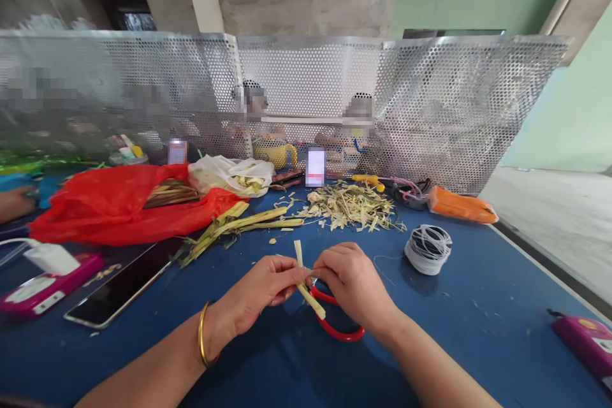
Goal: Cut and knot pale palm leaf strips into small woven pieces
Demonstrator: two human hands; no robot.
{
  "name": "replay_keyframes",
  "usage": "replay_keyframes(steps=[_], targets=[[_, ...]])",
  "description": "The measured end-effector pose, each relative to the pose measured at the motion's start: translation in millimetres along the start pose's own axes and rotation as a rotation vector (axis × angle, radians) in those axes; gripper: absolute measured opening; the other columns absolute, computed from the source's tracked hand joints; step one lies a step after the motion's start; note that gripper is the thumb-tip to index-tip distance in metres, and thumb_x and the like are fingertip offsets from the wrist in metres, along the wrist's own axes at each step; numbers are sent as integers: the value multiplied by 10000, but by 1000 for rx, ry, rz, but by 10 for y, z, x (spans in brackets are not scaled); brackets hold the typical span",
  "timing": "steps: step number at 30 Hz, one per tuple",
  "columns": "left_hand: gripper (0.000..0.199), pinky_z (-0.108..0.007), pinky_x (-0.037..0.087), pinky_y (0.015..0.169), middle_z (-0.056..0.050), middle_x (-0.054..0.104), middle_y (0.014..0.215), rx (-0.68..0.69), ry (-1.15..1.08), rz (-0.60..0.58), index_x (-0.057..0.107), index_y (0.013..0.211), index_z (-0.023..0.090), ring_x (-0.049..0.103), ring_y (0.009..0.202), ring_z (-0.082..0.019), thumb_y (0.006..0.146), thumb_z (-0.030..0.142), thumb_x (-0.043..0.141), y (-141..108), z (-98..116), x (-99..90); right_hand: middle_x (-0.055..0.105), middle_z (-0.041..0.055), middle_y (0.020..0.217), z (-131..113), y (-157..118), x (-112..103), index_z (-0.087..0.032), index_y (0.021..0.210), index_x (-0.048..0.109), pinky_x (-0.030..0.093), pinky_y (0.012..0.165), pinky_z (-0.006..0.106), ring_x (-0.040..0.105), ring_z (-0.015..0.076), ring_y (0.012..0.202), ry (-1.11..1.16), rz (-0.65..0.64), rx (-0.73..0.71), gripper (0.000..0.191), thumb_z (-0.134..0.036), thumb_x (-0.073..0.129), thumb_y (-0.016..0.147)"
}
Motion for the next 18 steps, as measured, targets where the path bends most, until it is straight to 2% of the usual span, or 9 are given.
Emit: replay_keyframes(steps=[6,8,11,13,15,18], targets=[[304,-190,251,400,52,459,445,0,11,48,621,651,137,367,381,-53,717,429,672,2,-31,-36,630,-25,677,-43,-2,-37,-200,709,582,361,897,337,552,116,643,-139,104,-57,234,-187,491,924],[323,-194,320,421,21,535,487,-16,-30,60,626,672,134,448,400,-72,708,450,683,1,-47,-56,660,3,775,-71,-14,-78,-211,792,623,360,904,359,583,141,724,-194,147,-89,196,-203,484,930],[356,-224,430,512,-43,641,602,-33,-104,111,646,725,121,573,497,-119,699,471,699,-12,-46,-103,649,78,1002,-183,-80,-238,-212,1034,629,373,883,388,575,211,932,-322,326,-164,178,-207,495,917],[386,-250,474,586,-78,676,677,-36,-167,127,661,753,110,623,583,-149,709,492,688,-21,-35,-119,643,83,972,-314,-143,-295,-199,1094,608,377,838,381,564,212,904,-395,407,-259,223,-168,499,902],[411,-261,488,639,-92,685,720,-31,-239,105,674,764,103,632,636,-154,729,512,663,-22,-22,-106,641,52,837,-451,-177,-204,-185,1072,610,369,774,355,550,177,769,-436,324,-393,221,-133,480,902],[362,-210,455,614,-67,668,712,-14,-296,85,689,750,104,582,615,-106,726,465,685,-14,-10,-89,620,37,783,-542,-185,90,-157,1082,591,344,733,346,523,163,702,-479,60,-504,227,-137,427,926]])
Point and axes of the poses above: each hand's wrist, its own y-axis towards the middle knuckle, its own x-axis out of the palm, z = x × y, the point moved 7 cm from there along y, towards the middle knuckle
